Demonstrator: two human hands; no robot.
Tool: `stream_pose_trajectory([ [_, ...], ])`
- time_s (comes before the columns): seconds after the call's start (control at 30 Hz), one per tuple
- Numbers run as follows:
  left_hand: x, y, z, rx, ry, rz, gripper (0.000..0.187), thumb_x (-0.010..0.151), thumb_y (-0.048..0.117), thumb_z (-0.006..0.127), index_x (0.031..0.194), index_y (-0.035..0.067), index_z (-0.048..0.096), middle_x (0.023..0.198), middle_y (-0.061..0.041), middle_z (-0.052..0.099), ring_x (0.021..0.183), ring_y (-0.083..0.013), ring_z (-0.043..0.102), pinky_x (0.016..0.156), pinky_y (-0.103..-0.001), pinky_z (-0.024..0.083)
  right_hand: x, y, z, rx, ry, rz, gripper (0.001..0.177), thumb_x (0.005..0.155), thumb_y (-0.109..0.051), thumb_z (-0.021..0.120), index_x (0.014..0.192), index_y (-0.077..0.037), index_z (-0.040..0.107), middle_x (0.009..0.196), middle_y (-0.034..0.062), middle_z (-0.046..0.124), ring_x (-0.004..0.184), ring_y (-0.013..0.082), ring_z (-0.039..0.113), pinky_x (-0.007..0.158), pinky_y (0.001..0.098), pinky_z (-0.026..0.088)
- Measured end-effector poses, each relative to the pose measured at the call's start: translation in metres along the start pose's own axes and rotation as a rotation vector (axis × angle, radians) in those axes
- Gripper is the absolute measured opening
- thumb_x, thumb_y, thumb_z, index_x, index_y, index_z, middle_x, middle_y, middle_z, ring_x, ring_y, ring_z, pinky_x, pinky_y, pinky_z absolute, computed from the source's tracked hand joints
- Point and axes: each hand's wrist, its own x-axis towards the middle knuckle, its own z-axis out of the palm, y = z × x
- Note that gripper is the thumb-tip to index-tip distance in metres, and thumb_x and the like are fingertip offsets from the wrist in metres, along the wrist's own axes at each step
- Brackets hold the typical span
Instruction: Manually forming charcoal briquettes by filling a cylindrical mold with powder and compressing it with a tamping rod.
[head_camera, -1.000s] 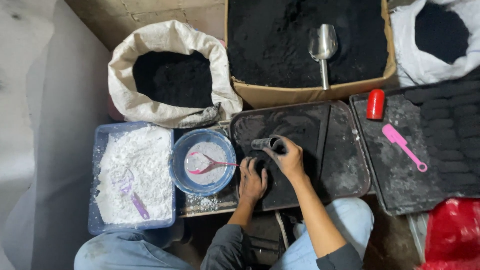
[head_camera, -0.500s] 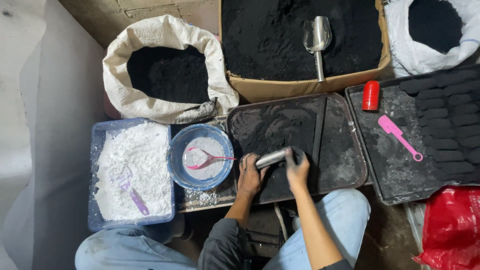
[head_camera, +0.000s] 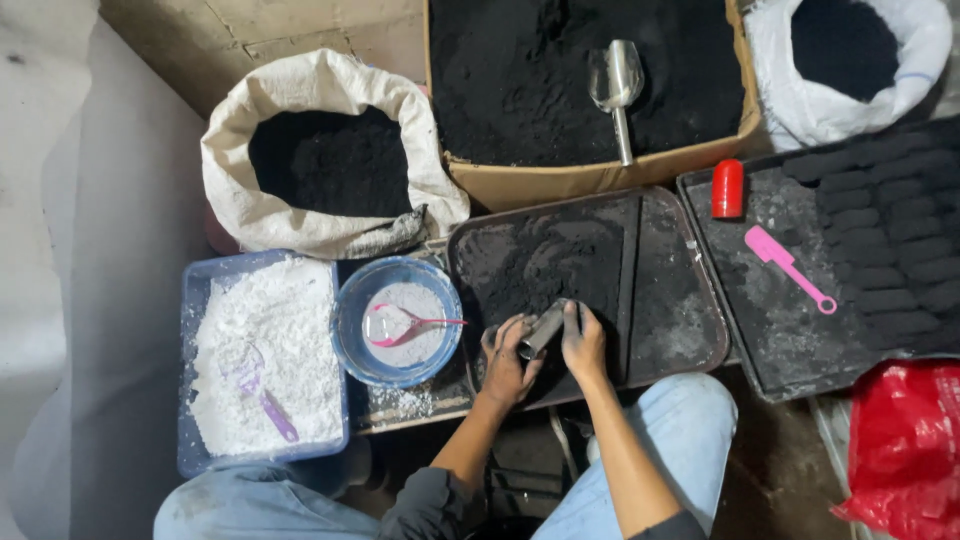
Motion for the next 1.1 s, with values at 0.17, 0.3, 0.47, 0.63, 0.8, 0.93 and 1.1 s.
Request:
stream_pose_trajectory([
  [0.17, 0.02, 0.017, -0.008, -0.255, 0.213, 0.071, 0.034, 0.087, 0.028, 0.051, 0.109, 0.006, 0.036, 0.109, -0.013, 0.053, 0.106, -0.034, 0.051, 0.084, -0.047, 0.038, 0.011, 0.022, 0.005, 0.014, 0.043, -0.148, 0.031, 0.092, -0.025, 0.046, 0.107, -0.002, 0.06, 0.105, 0.0184, 0.06, 0.108, 0.0301, 0.052, 0.093, 0.0387, 0.04],
  [0.3, 0.027, 0.011, -0.01, -0.273, 0.25, 0.101, 0.035, 0.085, 0.02, 0.051, 0.113, 0.003, 0.039, 0.11, -0.015, 0.05, 0.109, -0.0377, 0.048, 0.088, -0.049, 0.038, 0.021, 0.042, 0.002, 0.019, 0.062, -0.323, 0.026, 0.081, -0.005, 0.054, 0.106, 0.002, 0.059, 0.1, 0.02, 0.061, 0.103, 0.0324, 0.054, 0.089, 0.0412, 0.041],
  [0.47, 0.029, 0.01, -0.02, -0.208, 0.34, 0.094, 0.04, 0.08, 0.012, 0.057, 0.117, 0.003, 0.043, 0.109, -0.014, 0.048, 0.106, -0.0363, 0.05, 0.09, -0.047, 0.04, -0.013, 0.018, 0.005, -0.555, -0.17, -0.63, 0.111, 0.041, -0.005, 0.077, 0.138, -0.011, 0.023, 0.136, 0.0229, 0.019, 0.126, 0.047, 0.014, 0.087, 0.0696, 0.026],
  [0.63, 0.016, 0.009, -0.023, -0.151, 0.419, 0.098, 0.041, 0.078, 0.01, 0.057, 0.116, 0.002, 0.046, 0.108, -0.015, 0.049, 0.104, -0.0366, 0.051, 0.088, -0.046, 0.04, -0.025, 0.014, 0.041, -0.858, -0.012, -0.918, 0.068, 0.066, -0.018, 0.064, 0.129, -0.026, 0.04, 0.144, 0.014, 0.02, 0.132, 0.0379, 0.017, 0.096, 0.0595, 0.023],
  [0.8, 0.0, 0.009, -0.027, -0.097, 0.479, 0.091, 0.043, 0.075, 0.005, 0.055, 0.116, -0.001, 0.045, 0.108, -0.016, 0.051, 0.101, -0.0374, 0.052, 0.087, -0.048, 0.041, -0.006, 0.015, 0.056, -0.789, -0.257, -1.182, 0.056, 0.071, -0.024, 0.059, 0.126, -0.019, 0.046, 0.143, 0.0126, 0.025, 0.131, 0.0337, 0.022, 0.097, 0.0553, 0.026],
  [0.93, 0.0, 0.015, -0.028, -0.119, 0.472, 0.053, 0.044, 0.076, 0.005, 0.056, 0.117, 0.0, 0.045, 0.109, -0.016, 0.051, 0.101, -0.0372, 0.052, 0.086, -0.048, 0.04, 0.043, 0.032, 0.064, -1.115, -0.26, -1.098, 0.054, 0.078, -0.024, 0.055, 0.128, -0.015, 0.039, 0.14, 0.0098, 0.028, 0.13, 0.0256, 0.024, 0.093, 0.0492, 0.034],
  [1.1, -0.009, 0.025, -0.026, -0.142, 0.418, -0.008, 0.042, 0.078, 0.008, 0.057, 0.117, 0.003, 0.044, 0.107, -0.016, 0.049, 0.102, -0.0378, 0.051, 0.086, -0.049, 0.041, 0.079, 0.027, 0.036, -1.007, -0.065, -1.028, 0.038, 0.085, -0.022, 0.045, 0.122, -0.012, 0.049, 0.132, 0.0101, 0.043, 0.126, 0.026, 0.036, 0.09, 0.049, 0.038],
])
